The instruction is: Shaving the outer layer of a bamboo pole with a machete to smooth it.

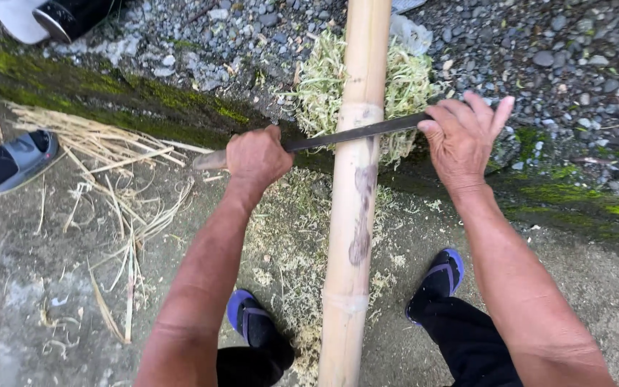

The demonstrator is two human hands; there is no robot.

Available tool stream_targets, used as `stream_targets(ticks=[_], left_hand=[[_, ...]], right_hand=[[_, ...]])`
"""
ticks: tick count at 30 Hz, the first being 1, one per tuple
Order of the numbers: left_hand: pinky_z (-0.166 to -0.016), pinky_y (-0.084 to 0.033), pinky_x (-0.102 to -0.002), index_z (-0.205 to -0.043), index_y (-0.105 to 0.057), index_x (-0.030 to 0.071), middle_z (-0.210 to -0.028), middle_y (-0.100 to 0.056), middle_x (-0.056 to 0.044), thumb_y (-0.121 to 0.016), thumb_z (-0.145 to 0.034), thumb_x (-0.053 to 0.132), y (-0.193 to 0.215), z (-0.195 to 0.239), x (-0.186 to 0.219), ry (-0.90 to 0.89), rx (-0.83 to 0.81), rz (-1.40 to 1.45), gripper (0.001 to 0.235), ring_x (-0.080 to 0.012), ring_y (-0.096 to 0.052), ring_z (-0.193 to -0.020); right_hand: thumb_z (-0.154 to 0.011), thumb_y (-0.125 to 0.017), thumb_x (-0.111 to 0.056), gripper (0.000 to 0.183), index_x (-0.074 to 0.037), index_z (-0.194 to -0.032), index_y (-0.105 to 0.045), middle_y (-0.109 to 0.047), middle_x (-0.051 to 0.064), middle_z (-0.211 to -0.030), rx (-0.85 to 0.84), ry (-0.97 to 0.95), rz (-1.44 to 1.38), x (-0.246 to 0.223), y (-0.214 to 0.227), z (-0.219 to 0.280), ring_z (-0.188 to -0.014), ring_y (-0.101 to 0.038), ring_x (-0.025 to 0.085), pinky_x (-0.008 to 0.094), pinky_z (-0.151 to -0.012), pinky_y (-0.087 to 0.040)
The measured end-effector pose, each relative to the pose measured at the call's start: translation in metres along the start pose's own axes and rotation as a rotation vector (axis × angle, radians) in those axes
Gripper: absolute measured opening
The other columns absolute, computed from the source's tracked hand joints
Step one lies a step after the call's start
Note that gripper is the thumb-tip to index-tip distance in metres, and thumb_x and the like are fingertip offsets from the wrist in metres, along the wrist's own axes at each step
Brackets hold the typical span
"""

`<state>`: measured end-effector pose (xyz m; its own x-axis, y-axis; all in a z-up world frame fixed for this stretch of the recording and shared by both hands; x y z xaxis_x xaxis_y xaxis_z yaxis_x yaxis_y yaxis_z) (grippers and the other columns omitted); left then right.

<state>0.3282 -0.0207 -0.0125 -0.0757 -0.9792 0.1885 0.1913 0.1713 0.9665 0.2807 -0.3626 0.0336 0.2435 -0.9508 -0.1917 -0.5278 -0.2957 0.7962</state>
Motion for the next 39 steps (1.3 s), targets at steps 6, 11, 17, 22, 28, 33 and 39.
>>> stream_targets(ticks=[6,11,17,22,28,33,39], left_hand=[[-0.062,-0.051,-0.039,-0.088,-0.067,0.014,-0.06,-0.063,-0.002,-0.064,-0.1,0.043,0.002,0.046,0.003,-0.042,-0.035,-0.078,0.032,-0.0122,-0.058,-0.049],[-0.059,-0.051,-0.037,-0.083,-0.067,0.015,-0.06,-0.058,0.0,-0.066,-0.097,0.042,0.018,0.024,0.003,-0.023,0.029,-0.115,0.031,-0.0111,-0.053,-0.051],[-0.047,-0.052,-0.032,-0.09,-0.066,0.015,-0.058,-0.056,0.001,-0.069,-0.092,0.04,0.016,-0.034,-0.006,-0.06,0.155,-0.082,0.026,-0.0083,-0.05,-0.046],[-0.048,-0.047,-0.031,-0.09,-0.067,0.014,-0.06,-0.052,0.004,-0.07,-0.09,0.055,0.048,-0.001,0.002,-0.117,0.129,-0.271,0.041,-0.0068,-0.048,-0.045],[-0.044,-0.041,-0.034,-0.089,-0.066,0.012,-0.054,-0.049,0.004,-0.05,-0.105,0.057,0.074,0.049,-0.016,-0.006,-0.174,-0.354,0.051,-0.0087,-0.043,-0.043],[-0.04,-0.039,-0.033,-0.085,-0.066,0.014,-0.052,-0.046,0.005,-0.051,-0.106,0.038,0.077,0.032,-0.031,-0.001,-0.075,-0.412,0.035,-0.007,-0.041,-0.041],[-0.043,-0.043,-0.032,-0.086,-0.068,0.012,-0.053,-0.052,0.003,-0.052,-0.104,0.041,0.102,0.049,-0.02,-0.045,-0.119,-0.497,0.038,-0.0088,-0.046,-0.042]], right_hand=[[-0.11,-0.062,-0.049,0.039,-0.015,-0.121,-0.078,-0.071,0.004,-0.126,-0.006,-0.038,-0.146,-0.025,0.032,0.047,-0.135,-0.053,0.029,0.058,-0.13,-0.008],[-0.111,-0.064,-0.048,0.034,-0.017,-0.117,-0.078,-0.073,0.003,-0.125,0.043,0.009,-0.053,0.01,-0.012,0.02,-0.137,-0.053,0.029,0.055,-0.13,-0.006],[-0.108,-0.062,-0.05,0.037,-0.02,-0.121,-0.078,-0.071,0.004,-0.129,-0.076,0.012,-0.12,0.017,-0.017,-0.06,-0.134,-0.051,0.029,0.054,-0.128,-0.004],[-0.105,-0.062,-0.048,0.039,-0.017,-0.125,-0.076,-0.069,0.007,-0.135,-0.113,-0.106,-0.221,0.003,-0.031,-0.014,-0.138,-0.048,0.031,0.056,-0.126,-0.006],[-0.111,-0.057,-0.044,0.037,-0.013,-0.115,-0.078,-0.069,0.015,-0.137,0.064,-0.246,-0.161,-0.047,-0.031,0.06,-0.146,-0.046,0.04,0.058,-0.129,-0.012],[-0.108,-0.055,-0.043,0.038,-0.015,-0.104,-0.081,-0.071,0.012,-0.131,0.075,-0.222,-0.233,-0.048,-0.041,0.034,-0.144,-0.048,0.041,0.061,-0.126,-0.011],[-0.101,-0.06,-0.043,0.04,-0.01,-0.119,-0.076,-0.071,0.013,-0.132,0.135,-0.293,-0.269,-0.062,-0.039,0.067,-0.144,-0.046,0.042,0.058,-0.127,-0.012]])
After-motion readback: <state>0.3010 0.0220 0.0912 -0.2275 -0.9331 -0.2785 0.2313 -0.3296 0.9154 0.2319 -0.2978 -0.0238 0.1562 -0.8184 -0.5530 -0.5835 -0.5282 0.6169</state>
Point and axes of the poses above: each hand's wrist, its own z-axis away from the middle knuckle, its own y-axis out of the back of the hand, x = y × z, the point moved 9 cm from there along -z, towards the middle knuckle
